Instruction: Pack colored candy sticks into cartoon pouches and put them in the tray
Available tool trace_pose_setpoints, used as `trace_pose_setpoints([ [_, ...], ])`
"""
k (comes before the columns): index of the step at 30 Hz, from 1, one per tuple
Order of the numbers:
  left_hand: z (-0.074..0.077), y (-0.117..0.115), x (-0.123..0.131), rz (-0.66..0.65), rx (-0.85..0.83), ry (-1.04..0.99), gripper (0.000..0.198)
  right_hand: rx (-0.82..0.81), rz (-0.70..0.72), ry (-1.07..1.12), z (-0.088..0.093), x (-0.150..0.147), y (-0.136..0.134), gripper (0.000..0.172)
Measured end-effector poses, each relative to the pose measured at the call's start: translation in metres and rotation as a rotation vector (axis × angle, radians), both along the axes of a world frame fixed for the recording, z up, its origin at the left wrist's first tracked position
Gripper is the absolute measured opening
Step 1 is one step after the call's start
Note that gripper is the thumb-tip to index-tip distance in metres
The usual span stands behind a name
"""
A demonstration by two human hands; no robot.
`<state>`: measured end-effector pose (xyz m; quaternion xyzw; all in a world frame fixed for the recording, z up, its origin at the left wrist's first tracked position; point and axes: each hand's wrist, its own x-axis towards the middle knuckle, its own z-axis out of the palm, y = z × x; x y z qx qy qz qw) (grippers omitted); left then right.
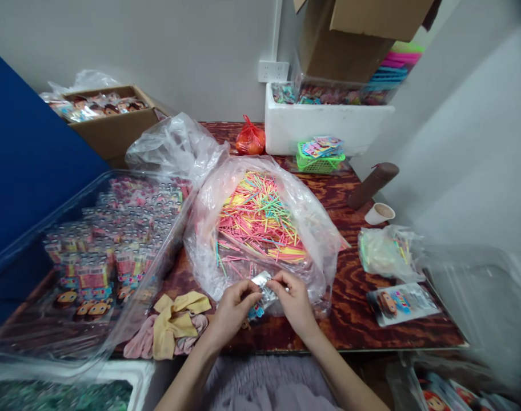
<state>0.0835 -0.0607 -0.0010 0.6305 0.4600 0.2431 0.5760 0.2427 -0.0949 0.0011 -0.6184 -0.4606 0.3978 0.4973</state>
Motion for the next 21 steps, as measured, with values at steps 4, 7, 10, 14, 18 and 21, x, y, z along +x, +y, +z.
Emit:
trace_pose_setpoints([
  [4, 0.004, 0.001, -0.004, 0.014, 0.085, 0.054, 0.024, 0.012, 0.059, -0.027, 0.004, 0.002, 0.001, 0.024],
  [7, 0.001, 0.001, -0.005, 0.056, 0.185, 0.094, 0.030, 0.014, 0.187, -0.167, 0.000, 0.020, 0.012, 0.028],
  [10, -0.006, 0.001, -0.008, 0.085, 0.205, 0.087, 0.030, 0.039, 0.092, -0.661, -0.009, 0.046, 0.028, 0.022],
  [14, -0.020, 0.002, -0.009, 0.115, 0.186, 0.084, 0.029, -0.071, 0.028, -1.206, -0.017, 0.063, 0.044, 0.030],
  [18, -0.030, 0.004, -0.008, 0.124, 0.215, 0.132, 0.030, -0.099, 0.077, -1.365, -0.017, 0.059, 0.051, 0.035],
  [21, -0.026, 0.002, -0.007, 0.090, 0.299, 0.191, 0.031, -0.061, 0.132, -1.435, -0.016, 0.058, 0.053, 0.031],
])
